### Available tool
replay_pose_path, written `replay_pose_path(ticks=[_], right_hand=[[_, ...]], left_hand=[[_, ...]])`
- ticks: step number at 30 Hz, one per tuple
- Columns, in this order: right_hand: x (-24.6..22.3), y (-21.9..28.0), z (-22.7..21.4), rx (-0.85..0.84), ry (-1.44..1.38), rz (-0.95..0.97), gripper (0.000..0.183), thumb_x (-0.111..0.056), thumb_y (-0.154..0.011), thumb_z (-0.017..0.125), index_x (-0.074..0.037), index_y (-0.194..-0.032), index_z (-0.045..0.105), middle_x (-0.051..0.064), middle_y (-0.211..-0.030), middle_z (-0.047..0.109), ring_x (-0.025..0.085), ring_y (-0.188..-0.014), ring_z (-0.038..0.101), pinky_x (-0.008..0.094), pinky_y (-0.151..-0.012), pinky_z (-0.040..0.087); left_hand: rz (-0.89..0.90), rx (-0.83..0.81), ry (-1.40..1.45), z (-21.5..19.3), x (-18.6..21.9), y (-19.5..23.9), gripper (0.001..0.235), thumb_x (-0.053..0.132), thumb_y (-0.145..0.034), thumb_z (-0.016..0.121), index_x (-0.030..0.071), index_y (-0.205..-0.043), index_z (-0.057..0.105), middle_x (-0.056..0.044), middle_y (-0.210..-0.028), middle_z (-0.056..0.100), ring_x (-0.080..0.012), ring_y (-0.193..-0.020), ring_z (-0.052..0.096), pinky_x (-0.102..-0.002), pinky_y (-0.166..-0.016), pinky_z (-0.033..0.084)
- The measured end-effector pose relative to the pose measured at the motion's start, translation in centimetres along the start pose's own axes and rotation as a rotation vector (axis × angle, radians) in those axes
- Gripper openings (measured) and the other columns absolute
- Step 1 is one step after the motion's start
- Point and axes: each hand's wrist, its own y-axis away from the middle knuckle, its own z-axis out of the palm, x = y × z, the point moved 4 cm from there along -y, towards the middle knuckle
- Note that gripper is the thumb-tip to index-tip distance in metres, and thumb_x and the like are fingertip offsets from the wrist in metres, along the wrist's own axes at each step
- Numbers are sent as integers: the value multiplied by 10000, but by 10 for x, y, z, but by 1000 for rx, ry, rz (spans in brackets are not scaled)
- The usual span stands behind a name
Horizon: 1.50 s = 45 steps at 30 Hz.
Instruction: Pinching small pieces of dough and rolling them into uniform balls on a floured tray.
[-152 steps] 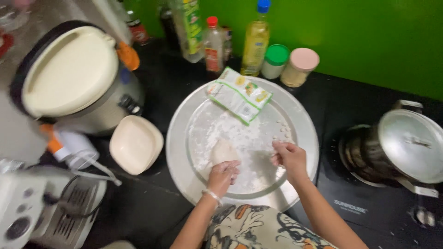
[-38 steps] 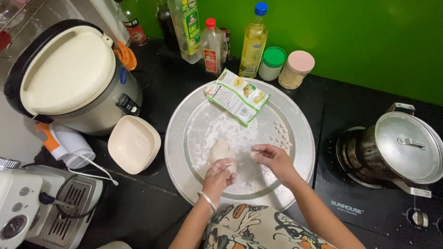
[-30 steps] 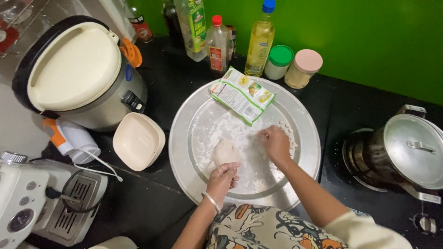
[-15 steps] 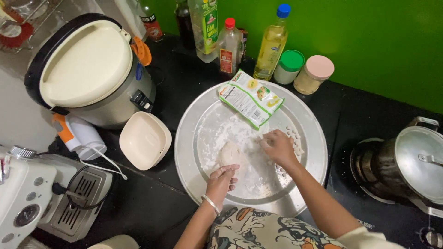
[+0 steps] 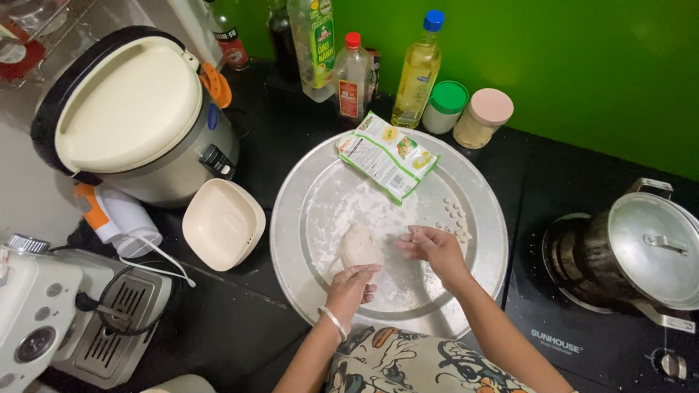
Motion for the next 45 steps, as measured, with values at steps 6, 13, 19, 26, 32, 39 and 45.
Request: replay_pose_path(ticks=[6, 13, 19, 26, 32, 39, 45], right_hand=[[-22, 15, 2, 174, -75, 42, 138, 48, -910, 746, 114, -1031, 733, 234, -777, 744, 278, -615, 719, 305, -603, 630], [-19, 18, 4, 52, -273, 155, 256, 78, -1029, 505, 122, -1257, 610, 315, -1168, 719, 343, -1039, 727, 357, -922, 604], [11, -7, -7, 33, -259, 82, 198, 15, -871, 749, 64, -1059, 711, 189, -978, 749, 248, -826, 709, 309, -803, 616], [-47, 40, 19, 12, -460, 226, 474, 42, -1009, 443, 136, -1474, 422, 358, -1319, 625, 344, -1202, 654, 331, -1058, 526], [-1, 6, 1, 88, -321, 137, 243, -77, -927, 697, 98, -1096, 698, 240, -882, 721, 264, -775, 690, 305, -774, 591], [-42, 45, 28, -43, -334, 62, 453, 80, -949, 575, 159, -1390, 516, 373, -1299, 627, 448, -1197, 623, 479, -1067, 510], [-17, 40, 28, -152, -115, -155, 550, 50, -847, 754, -5, -1380, 629, 206, -1159, 771, 240, -1102, 715, 379, -1038, 547]], left_hand=[[7, -28, 45, -1, -1, 0, 269, 90, -970, 593, -12, -1132, 782, -70, -768, 602, -125, -631, 526, -221, -514, 417], [-8, -20, 82, -4, -5, -4, 280, 119, -987, 605, -18, -1149, 789, -76, -731, 589, -133, -626, 536, -224, -517, 439], [-4, -31, 69, 2, -3, 1, 275, 69, -974, 581, -27, -1127, 788, -82, -720, 594, -128, -599, 522, -217, -496, 422], [-12, -39, 87, 0, -4, -4, 284, 97, -979, 595, -29, -1148, 785, -72, -690, 568, -128, -594, 523, -214, -498, 430], [-30, -34, 59, 7, 3, 9, 246, 112, -959, 618, -22, -1084, 783, -99, -765, 606, -136, -618, 526, -219, -511, 424], [106, 10, -58, -4, -22, -23, 246, 266, -932, 726, 21, -943, 748, -58, -636, 507, -130, -511, 545, -249, -405, 497], [88, -20, -34, 22, 24, 17, 260, 319, -940, 703, 63, -919, 747, -5, -602, 447, -92, -476, 471, -224, -392, 448]])
